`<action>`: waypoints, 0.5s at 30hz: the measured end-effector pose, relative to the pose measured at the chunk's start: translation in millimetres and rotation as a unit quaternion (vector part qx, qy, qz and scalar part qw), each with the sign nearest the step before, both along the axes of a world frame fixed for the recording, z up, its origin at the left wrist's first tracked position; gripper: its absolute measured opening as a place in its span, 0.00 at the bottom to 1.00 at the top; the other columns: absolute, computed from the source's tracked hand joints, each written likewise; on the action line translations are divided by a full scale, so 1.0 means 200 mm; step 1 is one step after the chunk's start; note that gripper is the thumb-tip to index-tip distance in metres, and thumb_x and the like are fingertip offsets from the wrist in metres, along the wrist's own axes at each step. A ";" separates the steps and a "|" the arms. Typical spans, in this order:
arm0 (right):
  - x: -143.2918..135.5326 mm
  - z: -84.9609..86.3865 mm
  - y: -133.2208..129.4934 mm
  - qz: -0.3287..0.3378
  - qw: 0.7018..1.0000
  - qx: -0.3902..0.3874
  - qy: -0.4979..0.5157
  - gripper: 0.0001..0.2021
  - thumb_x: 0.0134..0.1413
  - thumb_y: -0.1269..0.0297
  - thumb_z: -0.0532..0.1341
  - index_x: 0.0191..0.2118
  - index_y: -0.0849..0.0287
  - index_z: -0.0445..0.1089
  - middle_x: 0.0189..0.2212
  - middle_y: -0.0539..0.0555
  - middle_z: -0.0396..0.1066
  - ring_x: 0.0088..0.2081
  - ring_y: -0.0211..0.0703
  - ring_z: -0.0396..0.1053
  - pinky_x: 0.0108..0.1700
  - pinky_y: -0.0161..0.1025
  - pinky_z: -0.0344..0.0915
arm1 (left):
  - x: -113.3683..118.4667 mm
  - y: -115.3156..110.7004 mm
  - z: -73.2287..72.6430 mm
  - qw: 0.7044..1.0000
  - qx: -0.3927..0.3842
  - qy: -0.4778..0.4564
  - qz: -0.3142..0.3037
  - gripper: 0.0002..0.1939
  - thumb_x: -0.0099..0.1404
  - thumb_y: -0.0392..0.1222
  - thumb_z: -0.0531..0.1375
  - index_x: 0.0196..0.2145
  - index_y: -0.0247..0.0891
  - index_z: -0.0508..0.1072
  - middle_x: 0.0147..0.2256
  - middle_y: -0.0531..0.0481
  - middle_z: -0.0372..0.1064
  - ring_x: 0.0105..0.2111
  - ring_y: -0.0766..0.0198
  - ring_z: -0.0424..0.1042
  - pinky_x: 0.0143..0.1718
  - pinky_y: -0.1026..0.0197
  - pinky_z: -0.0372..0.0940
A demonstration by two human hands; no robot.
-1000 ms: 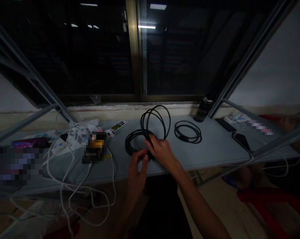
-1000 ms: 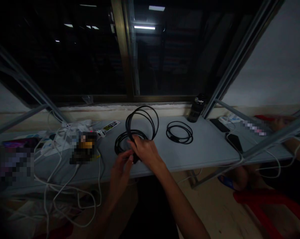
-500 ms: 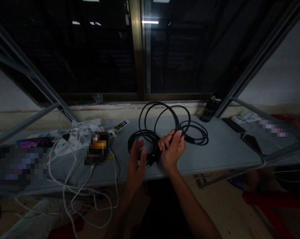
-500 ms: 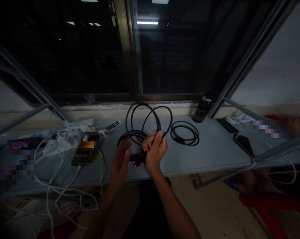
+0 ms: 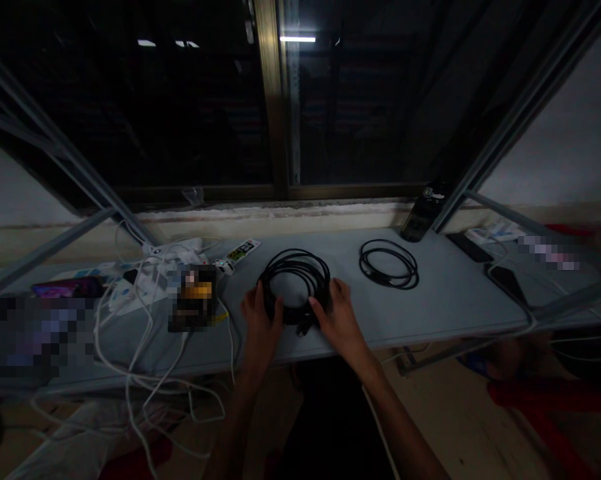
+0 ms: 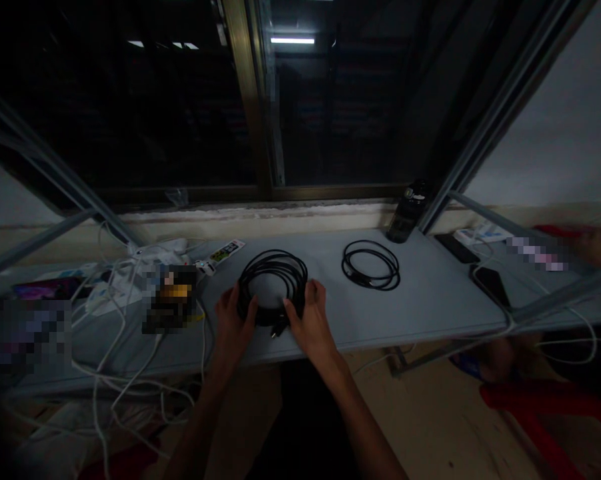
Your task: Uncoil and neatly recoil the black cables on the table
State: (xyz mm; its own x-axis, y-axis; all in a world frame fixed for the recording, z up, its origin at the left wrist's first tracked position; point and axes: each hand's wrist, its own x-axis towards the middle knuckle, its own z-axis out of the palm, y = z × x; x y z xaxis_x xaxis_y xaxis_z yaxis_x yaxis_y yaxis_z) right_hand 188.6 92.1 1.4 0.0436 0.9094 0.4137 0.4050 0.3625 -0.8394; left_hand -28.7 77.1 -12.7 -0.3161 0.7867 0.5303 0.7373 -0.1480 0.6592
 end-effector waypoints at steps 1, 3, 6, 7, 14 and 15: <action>0.03 -0.02 0.01 -0.015 0.999 0.022 -0.043 0.40 0.76 0.31 0.59 0.72 0.64 0.66 0.72 0.74 0.57 0.75 0.68 0.57 0.78 0.68 0.59 | 0.01 -0.01 0.01 1.000 0.016 0.011 0.004 0.33 0.80 0.58 0.61 0.73 0.37 0.68 0.66 0.29 0.66 0.68 0.38 0.67 0.71 0.30 0.63; 0.07 -0.06 0.00 -0.011 0.995 0.040 -0.092 0.39 0.80 0.34 0.56 0.75 0.64 0.62 0.72 0.74 0.57 0.75 0.68 0.58 0.78 0.68 0.61 | 0.02 -0.03 0.03 0.999 0.040 0.020 0.006 0.33 0.81 0.59 0.60 0.73 0.37 0.67 0.68 0.28 0.61 0.70 0.38 0.64 0.72 0.30 0.63; 0.10 -0.10 -0.03 0.037 0.991 0.035 -0.124 0.38 0.81 0.36 0.56 0.79 0.60 0.57 0.70 0.72 0.61 0.73 0.65 0.63 0.76 0.67 0.65 | 0.03 -0.10 0.06 0.999 0.040 0.025 -0.016 0.34 0.82 0.60 0.61 0.76 0.40 0.64 0.71 0.30 0.58 0.73 0.39 0.62 0.71 0.33 0.66; 0.10 -0.11 -0.05 0.048 0.990 0.032 -0.131 0.38 0.81 0.37 0.57 0.80 0.59 0.56 0.71 0.71 0.60 0.73 0.65 0.62 0.76 0.66 0.65 | 0.03 -0.12 0.07 0.999 0.034 0.029 -0.026 0.33 0.81 0.59 0.61 0.75 0.41 0.65 0.71 0.31 0.59 0.73 0.40 0.62 0.71 0.35 0.67; 0.09 -0.05 -0.02 0.085 0.982 0.042 -0.163 0.38 0.80 0.42 0.62 0.81 0.58 0.56 0.74 0.70 0.56 0.76 0.65 0.59 0.78 0.64 0.64 | 0.00 -0.06 0.06 0.997 0.028 0.042 -0.058 0.25 0.81 0.56 0.61 0.67 0.39 0.72 0.68 0.32 0.62 0.69 0.42 0.67 0.71 0.36 0.68; 0.10 -0.05 -0.01 0.089 0.981 0.042 -0.167 0.38 0.79 0.42 0.63 0.81 0.58 0.57 0.74 0.69 0.56 0.76 0.65 0.59 0.78 0.64 0.64 | -0.01 -0.04 0.06 0.997 0.025 0.043 -0.056 0.24 0.81 0.56 0.61 0.66 0.39 0.73 0.67 0.32 0.62 0.69 0.42 0.67 0.71 0.36 0.68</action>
